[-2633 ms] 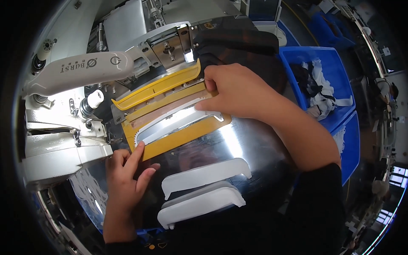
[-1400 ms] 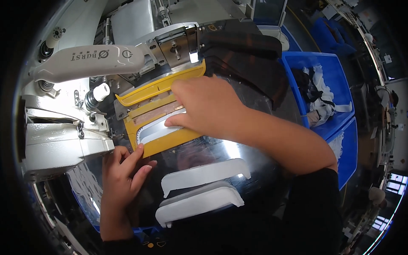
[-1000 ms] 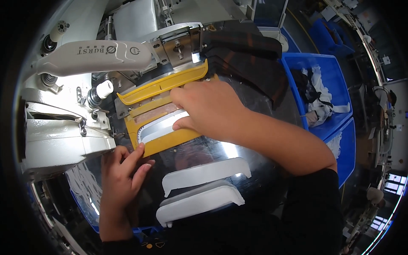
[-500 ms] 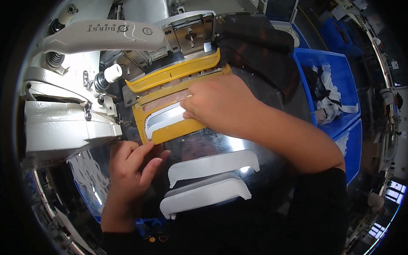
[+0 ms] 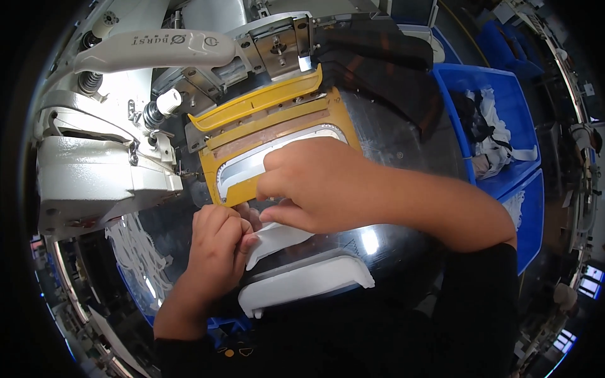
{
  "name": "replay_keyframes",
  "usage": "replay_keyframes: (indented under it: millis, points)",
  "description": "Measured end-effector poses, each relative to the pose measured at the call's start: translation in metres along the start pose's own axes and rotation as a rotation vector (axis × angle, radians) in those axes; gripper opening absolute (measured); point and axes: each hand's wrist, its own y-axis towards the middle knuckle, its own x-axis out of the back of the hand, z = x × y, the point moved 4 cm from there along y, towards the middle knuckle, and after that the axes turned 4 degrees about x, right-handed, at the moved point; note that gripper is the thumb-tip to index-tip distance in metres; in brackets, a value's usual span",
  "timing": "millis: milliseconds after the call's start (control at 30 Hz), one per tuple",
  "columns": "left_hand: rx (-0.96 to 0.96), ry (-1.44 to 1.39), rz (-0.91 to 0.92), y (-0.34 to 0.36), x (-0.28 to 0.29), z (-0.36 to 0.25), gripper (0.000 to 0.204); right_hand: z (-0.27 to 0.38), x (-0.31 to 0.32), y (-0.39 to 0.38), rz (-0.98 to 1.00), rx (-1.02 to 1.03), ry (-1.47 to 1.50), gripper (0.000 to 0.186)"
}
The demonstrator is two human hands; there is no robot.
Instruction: Operating an industrial sewing machine to assemble leather and fabric components using templates.
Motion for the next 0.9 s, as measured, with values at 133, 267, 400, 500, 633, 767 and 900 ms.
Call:
replay_keyframes:
  millis: [133, 267, 400, 500, 633, 767, 900]
  points:
    - [-0.024, -0.009, -0.011, -0.001, 0.003, 0.003, 0.017, 0.01, -0.015, 0.003, 0.039, 0.173, 0.224, 0.024]
    - [-0.079, -0.114, 0.026, -0.001, 0.005, 0.006, 0.024, 0.006, -0.018, 0.005, 0.157, 0.039, 0.278, 0.019]
    - [-0.15, -0.133, 0.077, -0.001, 0.007, 0.004, 0.031, 0.007, 0.007, 0.005, 0.156, -0.135, 0.529, 0.012]
    - [-0.232, -0.029, 0.074, -0.002, 0.002, 0.002, 0.033, 0.009, 0.046, -0.006, 0.1, -0.254, 0.631, 0.01]
    - [-0.295, -0.035, 0.053, -0.005, 0.002, 0.001, 0.034, 0.017, 0.086, -0.008, -0.445, -0.042, 0.967, 0.019]
    - [-0.295, -0.022, 0.124, -0.007, 0.005, 0.0, 0.036, 0.018, 0.092, 0.016, -0.173, -0.214, 0.585, 0.015]
    - [-0.33, 0.003, 0.067, -0.007, 0.01, -0.005, 0.038, -0.007, 0.041, 0.063, 0.109, -0.328, 0.428, 0.02]
